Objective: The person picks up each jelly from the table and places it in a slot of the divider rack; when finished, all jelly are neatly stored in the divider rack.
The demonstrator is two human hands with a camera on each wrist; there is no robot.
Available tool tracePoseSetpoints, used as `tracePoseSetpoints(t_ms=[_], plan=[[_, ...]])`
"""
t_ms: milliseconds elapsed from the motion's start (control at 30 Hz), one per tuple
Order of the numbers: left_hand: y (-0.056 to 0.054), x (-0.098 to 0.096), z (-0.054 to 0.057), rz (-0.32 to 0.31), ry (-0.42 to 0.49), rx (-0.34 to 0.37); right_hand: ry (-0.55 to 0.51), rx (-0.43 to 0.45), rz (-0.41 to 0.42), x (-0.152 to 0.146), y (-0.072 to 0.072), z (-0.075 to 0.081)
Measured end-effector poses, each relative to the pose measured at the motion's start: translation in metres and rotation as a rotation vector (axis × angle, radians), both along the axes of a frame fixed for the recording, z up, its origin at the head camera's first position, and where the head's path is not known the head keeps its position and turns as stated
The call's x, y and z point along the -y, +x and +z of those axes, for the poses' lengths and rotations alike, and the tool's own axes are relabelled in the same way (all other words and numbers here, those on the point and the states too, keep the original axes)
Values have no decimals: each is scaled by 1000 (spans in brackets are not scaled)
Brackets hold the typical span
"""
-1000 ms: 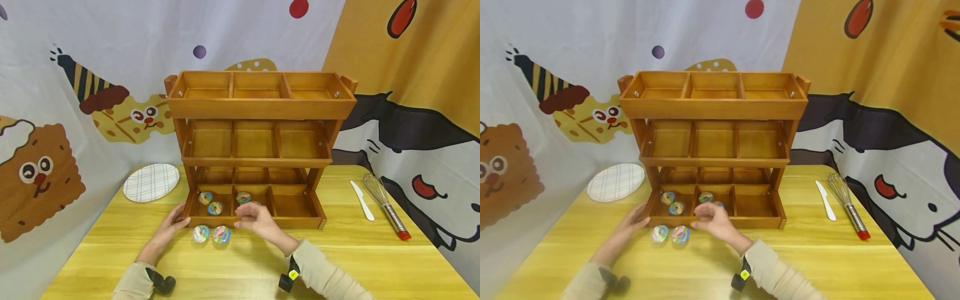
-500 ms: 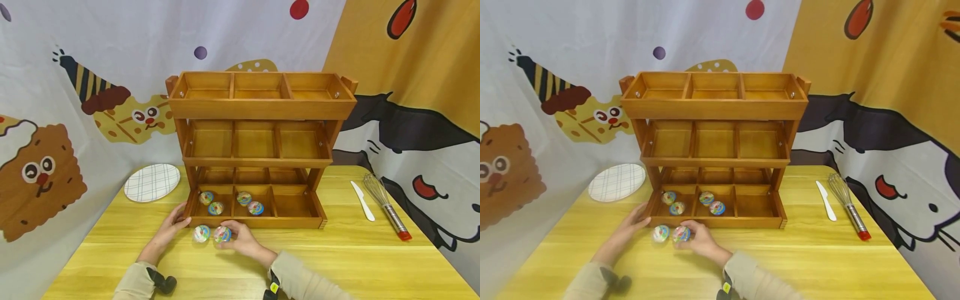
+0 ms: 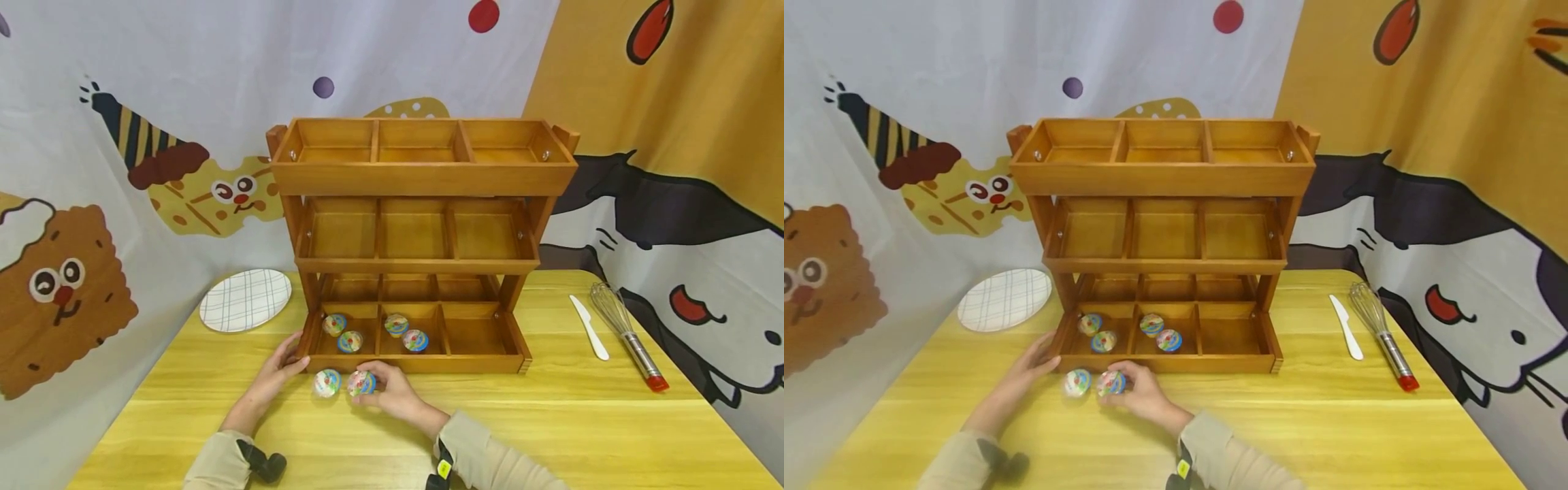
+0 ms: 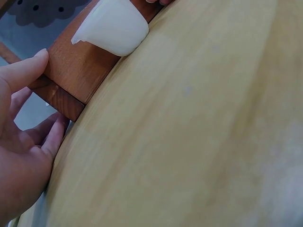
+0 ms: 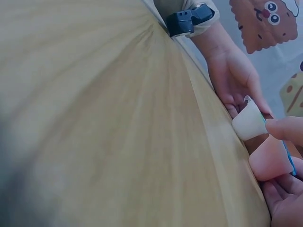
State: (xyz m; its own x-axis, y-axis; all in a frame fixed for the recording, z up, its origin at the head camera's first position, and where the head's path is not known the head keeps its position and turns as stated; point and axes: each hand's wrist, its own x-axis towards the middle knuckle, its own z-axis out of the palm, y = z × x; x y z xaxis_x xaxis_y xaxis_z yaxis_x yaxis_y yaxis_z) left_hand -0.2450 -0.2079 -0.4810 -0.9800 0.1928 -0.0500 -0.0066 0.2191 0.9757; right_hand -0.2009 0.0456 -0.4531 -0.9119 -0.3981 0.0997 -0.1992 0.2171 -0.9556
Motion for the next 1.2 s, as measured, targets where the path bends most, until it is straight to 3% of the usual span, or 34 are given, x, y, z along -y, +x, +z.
tracePoseSetpoints(t_ms=[467, 833, 1033, 1200], plan=[[0, 2, -4, 15, 22, -10, -24, 17, 38, -7, 4, 1], [0, 1, -5, 16, -5, -14, 14, 1, 131, -72, 1, -14], [0, 1, -4, 17, 8, 0, 73, -65, 84, -114, -13, 16], [0, 0, -1, -3, 7, -5, 49, -44, -71, -143, -37, 39]])
